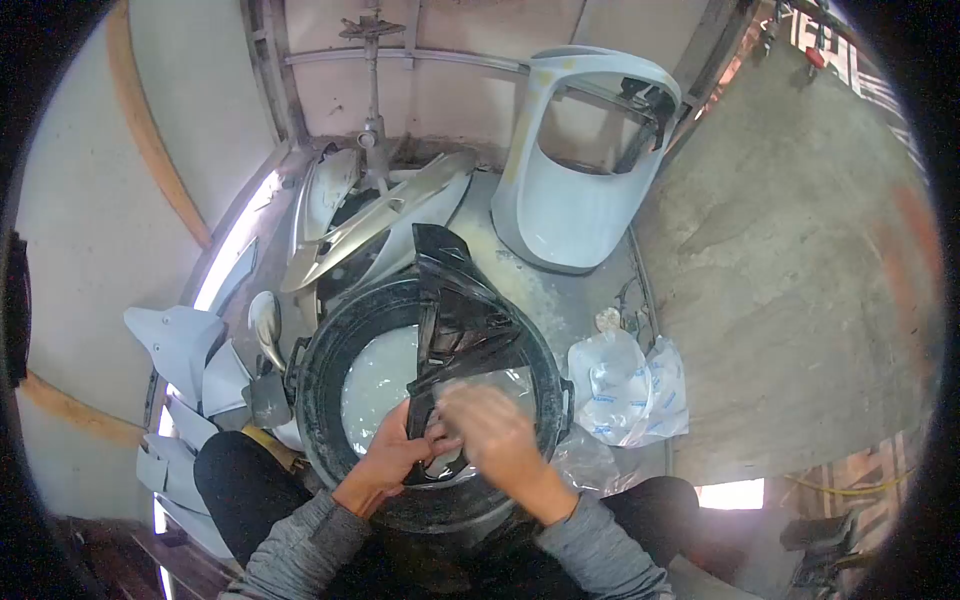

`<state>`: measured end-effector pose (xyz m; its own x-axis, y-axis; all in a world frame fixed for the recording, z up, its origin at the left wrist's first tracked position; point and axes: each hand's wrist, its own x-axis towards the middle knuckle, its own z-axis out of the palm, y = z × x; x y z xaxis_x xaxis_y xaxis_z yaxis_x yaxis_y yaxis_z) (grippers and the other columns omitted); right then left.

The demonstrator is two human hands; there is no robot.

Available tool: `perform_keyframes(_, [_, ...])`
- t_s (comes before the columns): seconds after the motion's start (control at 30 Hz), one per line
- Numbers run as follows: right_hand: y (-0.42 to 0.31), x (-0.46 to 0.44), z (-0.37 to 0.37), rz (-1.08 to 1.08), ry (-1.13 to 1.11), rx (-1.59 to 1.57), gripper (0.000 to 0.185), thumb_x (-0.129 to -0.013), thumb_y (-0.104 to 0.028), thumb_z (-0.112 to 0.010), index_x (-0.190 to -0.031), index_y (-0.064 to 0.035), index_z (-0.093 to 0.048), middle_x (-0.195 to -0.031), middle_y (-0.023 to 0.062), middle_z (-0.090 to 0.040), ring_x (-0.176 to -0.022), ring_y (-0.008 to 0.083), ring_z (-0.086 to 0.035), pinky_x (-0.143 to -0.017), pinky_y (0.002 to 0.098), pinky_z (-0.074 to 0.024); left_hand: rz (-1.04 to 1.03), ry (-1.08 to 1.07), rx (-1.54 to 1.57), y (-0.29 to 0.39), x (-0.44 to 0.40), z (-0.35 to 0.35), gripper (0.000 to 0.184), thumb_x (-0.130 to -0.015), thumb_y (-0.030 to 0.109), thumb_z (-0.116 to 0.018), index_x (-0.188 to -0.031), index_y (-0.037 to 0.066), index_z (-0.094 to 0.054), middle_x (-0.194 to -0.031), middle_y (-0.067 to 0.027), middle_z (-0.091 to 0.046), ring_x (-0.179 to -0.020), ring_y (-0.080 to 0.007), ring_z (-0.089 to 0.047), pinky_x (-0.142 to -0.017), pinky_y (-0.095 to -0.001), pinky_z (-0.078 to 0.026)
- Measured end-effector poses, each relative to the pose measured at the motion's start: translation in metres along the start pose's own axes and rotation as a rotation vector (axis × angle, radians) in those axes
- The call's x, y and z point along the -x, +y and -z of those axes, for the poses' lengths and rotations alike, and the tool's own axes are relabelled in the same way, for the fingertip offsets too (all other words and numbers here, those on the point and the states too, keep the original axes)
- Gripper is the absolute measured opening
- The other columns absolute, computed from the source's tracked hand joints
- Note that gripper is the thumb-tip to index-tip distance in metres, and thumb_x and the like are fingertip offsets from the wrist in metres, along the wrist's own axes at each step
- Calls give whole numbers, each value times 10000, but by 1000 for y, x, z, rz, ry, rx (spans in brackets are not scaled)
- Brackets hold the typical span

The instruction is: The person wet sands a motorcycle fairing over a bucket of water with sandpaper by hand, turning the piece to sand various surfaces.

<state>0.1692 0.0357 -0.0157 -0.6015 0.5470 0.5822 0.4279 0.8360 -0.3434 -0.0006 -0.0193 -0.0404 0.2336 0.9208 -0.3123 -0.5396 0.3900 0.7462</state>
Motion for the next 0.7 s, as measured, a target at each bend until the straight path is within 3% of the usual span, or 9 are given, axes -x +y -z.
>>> perform_keyframes(0.03, [17,5,0,-55,10,87,347,-743,3,-623,-1075,-19,-719,-1145,150,-719,-1079,310,-687,-972,434,-535,-20,-2,154,1,0,2,710,-749,-209,-516,-1418,-7,-389,-1352,-135,-529,-1316,-329,-554,-1085,-417,-506])
perform_keyframes(0.13, [33,5,7,-188,17,171,359,-742,34,-603,-1081,-12,-712,-1160,156,-716,-1129,315,-670,-992,433,-521,21,41,142,11,7,-4,686,-759,-195,-495,-1412,-12,-388,-1336,-153,-549,-1285,-330,-585,-1038,-410,-542])
perform_keyframes(0.23, [3,3,4,4,-63,58,343,-745,17,-613,-1071,-10,-716,-1155,166,-715,-1130,317,-671,-982,448,-522,40,39,157,15,8,0,688,-774,-212,-456,-1428,-15,-378,-1359,-148,-523,-1305,-326,-563,-1060,-428,-528])
perform_keyframes(0.3, [35,7,3,-54,31,43,369,-736,19,-619,-1090,-11,-718,-1144,163,-718,-1141,318,-670,-1000,440,-515,42,9,168,13,10,6,705,-773,-241,-412,-1439,-15,-374,-1376,-137,-496,-1337,-323,-531,-1094,-446,-506])
perform_keyframes(0.37, [39,7,7,-154,48,167,383,-734,13,-622,-1105,-8,-717,-1135,162,-719,-1138,327,-673,-1004,441,-515,-30,33,138,8,9,6,590,-835,-127,-514,-1401,-10,-394,-1361,-222,-562,-1226,-338,-630,-978,-383,-573])
perform_keyframes(0.4, [31,7,7,-92,19,158,382,-741,14,-619,-1110,-3,-716,-1139,166,-719,-1130,331,-675,-1000,439,-517,-6,61,138,13,12,4,615,-795,-145,-511,-1388,-11,-415,-1338,-249,-583,-1192,-334,-653,-956,-375,-586])
perform_keyframes(0.5, [22,5,6,-15,-20,80,385,-747,22,-625,-1118,-9,-719,-1159,174,-716,-1115,328,-682,-992,441,-520,50,41,133,15,12,16,679,-741,-169,-484,-1398,-13,-420,-1329,-262,-591,-1176,-332,-662,-946,-371,-595])
perform_keyframes(0.6, [60,3,8,-216,120,166,380,-768,94,-594,-1107,-3,-737,-1168,184,-718,-1154,329,-676,-1020,433,-518,56,81,183,19,18,9,724,-693,-183,-447,-1398,-20,-427,-1281,-267,-621,-1124,-321,-690,-831,-333,-622])
perform_keyframes(0.7, [26,7,5,-81,70,135,395,-776,110,-569,-1124,6,-725,-1159,206,-712,-1143,357,-672,-1004,430,-524,49,114,221,17,17,9,725,-679,-188,-443,-1386,-29,-438,-1233,-256,-650,-1067,-311,-712,-769,-312,-623])
